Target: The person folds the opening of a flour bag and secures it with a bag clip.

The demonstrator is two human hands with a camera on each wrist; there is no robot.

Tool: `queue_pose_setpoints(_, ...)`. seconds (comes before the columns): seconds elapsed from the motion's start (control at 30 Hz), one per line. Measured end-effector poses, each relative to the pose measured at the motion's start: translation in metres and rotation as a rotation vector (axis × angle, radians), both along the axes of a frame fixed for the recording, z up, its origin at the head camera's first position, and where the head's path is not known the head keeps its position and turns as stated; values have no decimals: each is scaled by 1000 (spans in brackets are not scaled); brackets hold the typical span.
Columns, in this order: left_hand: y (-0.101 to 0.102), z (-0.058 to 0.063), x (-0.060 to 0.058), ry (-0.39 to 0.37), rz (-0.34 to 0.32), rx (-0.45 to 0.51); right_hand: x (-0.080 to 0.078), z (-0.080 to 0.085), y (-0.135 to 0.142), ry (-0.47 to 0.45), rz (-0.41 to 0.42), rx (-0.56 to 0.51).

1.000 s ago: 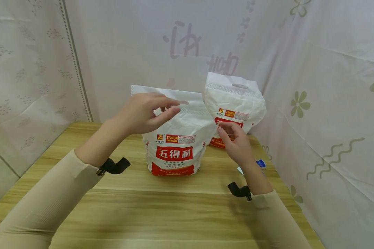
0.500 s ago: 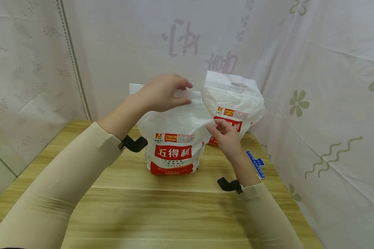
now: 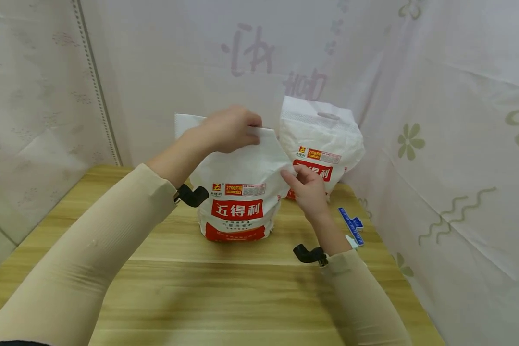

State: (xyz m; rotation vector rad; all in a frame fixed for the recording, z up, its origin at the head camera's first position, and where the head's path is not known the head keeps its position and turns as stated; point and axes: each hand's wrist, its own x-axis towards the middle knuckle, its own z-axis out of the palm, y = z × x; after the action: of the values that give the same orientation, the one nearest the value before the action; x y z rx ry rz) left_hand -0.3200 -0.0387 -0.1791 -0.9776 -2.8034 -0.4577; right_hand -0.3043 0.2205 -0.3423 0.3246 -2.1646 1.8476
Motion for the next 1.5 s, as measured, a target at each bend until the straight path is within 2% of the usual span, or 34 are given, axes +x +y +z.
queue_pose_setpoints(0.13, -4, -1, 1, 28, 25, 4, 0, 1, -3, 28, -40, 20)
queue_pose_setpoints(0.27, -4, -2, 1, 31, 21, 18, 1, 0, -4, 9, -65, 39)
queue_pose_setpoints(0.47, -3, -4, 0, -12, 13, 26, 5, -4, -3, -56, -28, 39)
queue_pose_setpoints(0.63, -4, -5, 0, -31, 4, 20, 5, -8, -4, -33, -11, 5)
queue_pose_setpoints(0.93, -8, -5, -1, -33, -12, 63, 6, -9, -5, 6, -61, 44)
queue_pose_setpoints(1.03, -11, -6, -1, -59, -36, 88, 8, -10, -3, 3, -53, 59)
queue_pose_setpoints(1.13, -16, -6, -1, -102, -97, 135, 11, -13, 0, -11, -28, 50)
queue_pose_setpoints(1.3, -25, -5, 0, -135, -211, 223, 16, -17, 5, -22, 47, -51)
queue_pose_setpoints(1.5, -30, -5, 4, -127, -227, 293, 18, -18, 9, 40, 101, -99)
